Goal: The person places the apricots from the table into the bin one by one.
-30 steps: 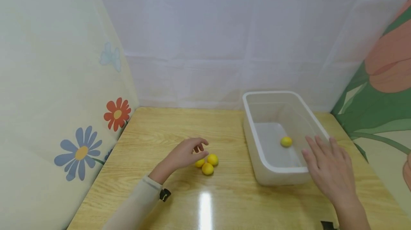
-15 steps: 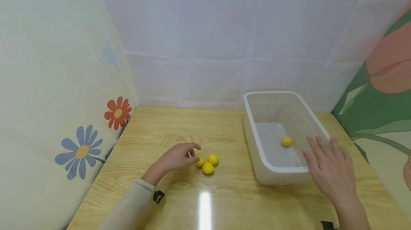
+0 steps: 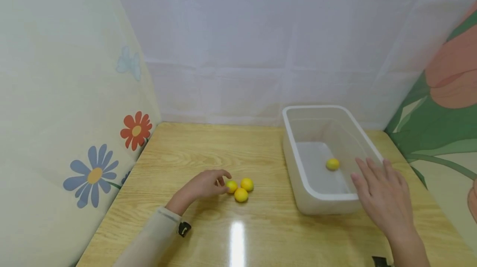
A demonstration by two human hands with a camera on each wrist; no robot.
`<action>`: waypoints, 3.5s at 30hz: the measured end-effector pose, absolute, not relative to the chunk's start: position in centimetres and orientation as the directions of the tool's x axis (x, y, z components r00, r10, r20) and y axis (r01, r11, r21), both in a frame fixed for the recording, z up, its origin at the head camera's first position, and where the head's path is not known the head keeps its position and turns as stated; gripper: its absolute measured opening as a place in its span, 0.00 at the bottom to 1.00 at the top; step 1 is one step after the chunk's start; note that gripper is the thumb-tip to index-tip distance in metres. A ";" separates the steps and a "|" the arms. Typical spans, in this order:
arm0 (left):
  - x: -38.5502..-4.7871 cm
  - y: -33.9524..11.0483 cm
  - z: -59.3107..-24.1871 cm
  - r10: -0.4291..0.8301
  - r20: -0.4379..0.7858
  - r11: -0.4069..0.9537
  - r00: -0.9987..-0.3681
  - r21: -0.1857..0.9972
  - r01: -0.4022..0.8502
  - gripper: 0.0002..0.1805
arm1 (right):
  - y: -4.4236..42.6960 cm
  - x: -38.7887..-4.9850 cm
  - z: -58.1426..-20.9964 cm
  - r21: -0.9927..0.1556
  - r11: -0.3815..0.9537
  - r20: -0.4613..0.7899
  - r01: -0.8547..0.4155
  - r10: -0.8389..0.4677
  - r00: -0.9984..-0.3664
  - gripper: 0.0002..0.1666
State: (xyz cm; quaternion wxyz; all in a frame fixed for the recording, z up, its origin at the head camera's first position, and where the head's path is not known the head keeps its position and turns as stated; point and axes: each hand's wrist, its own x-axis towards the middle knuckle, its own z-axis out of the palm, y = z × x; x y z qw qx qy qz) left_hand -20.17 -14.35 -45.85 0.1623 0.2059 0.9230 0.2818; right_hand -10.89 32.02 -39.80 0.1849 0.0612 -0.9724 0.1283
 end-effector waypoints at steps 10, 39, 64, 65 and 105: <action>-20.3 -13.9 -46.2 0.457 -0.210 0.770 -0.864 0.580 0.266 0.21 | 32.0 -11.1 -39.8 -0.224 0.958 0.385 -0.177 -0.080 -0.919 0.31; -21.5 -13.2 -43.9 0.381 -0.059 0.720 -0.923 0.645 0.256 0.22 | 31.9 -11.0 -39.6 -0.229 0.960 0.359 -0.161 -0.070 -0.931 0.32; -23.3 -10.6 -41.1 0.396 0.054 0.637 -0.917 0.703 0.316 0.23 | 31.9 -11.0 -39.9 -0.231 0.960 0.369 -0.156 -0.061 -0.927 0.31; -23.4 -10.5 -41.1 0.396 0.056 0.633 -0.917 0.706 0.317 0.23 | 31.9 -11.0 -39.9 -0.232 0.960 0.369 -0.156 -0.061 -0.927 0.31; -25.9 -4.2 -37.3 0.448 0.173 0.526 -0.877 0.742 0.415 0.24 | 31.8 -11.0 -39.7 -0.224 0.963 0.355 -0.151 -0.064 -0.933 0.32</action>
